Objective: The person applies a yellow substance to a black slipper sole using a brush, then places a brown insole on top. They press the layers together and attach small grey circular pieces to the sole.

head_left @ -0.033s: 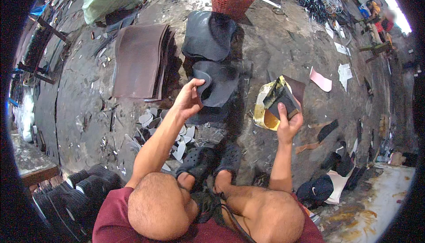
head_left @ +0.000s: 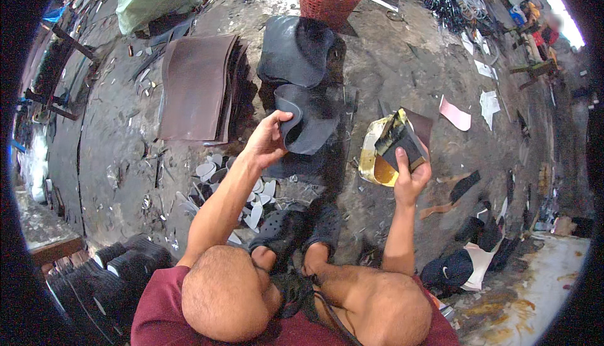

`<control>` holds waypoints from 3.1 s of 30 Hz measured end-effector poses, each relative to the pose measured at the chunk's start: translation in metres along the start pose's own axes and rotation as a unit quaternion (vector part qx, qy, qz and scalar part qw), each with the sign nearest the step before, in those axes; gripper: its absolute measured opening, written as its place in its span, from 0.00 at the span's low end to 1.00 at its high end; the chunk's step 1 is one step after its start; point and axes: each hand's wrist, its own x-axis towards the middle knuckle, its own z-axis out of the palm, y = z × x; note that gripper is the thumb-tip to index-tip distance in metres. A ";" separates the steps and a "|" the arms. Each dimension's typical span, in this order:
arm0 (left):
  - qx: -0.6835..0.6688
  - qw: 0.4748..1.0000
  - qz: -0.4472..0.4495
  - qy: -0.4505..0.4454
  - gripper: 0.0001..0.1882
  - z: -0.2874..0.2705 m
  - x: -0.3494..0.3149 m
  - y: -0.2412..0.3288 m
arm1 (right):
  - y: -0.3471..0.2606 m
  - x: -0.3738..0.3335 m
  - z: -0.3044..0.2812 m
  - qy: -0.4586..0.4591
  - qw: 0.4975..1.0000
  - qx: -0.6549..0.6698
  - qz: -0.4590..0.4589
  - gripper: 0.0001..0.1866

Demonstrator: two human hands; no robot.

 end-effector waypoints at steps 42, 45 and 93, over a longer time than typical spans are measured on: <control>0.847 0.414 0.320 -0.093 0.30 -0.120 -0.003 -0.105 | 0.019 -0.021 0.134 -0.352 0.886 -0.302 -0.004 0.20; 0.859 0.395 0.305 -0.115 0.30 -0.122 -0.002 -0.098 | -0.020 0.019 0.053 -0.161 0.946 -0.279 -0.041 0.19; 0.855 0.391 0.318 -0.121 0.25 -0.143 -0.012 -0.096 | 0.105 -0.002 0.166 -0.173 0.860 -0.478 0.043 0.23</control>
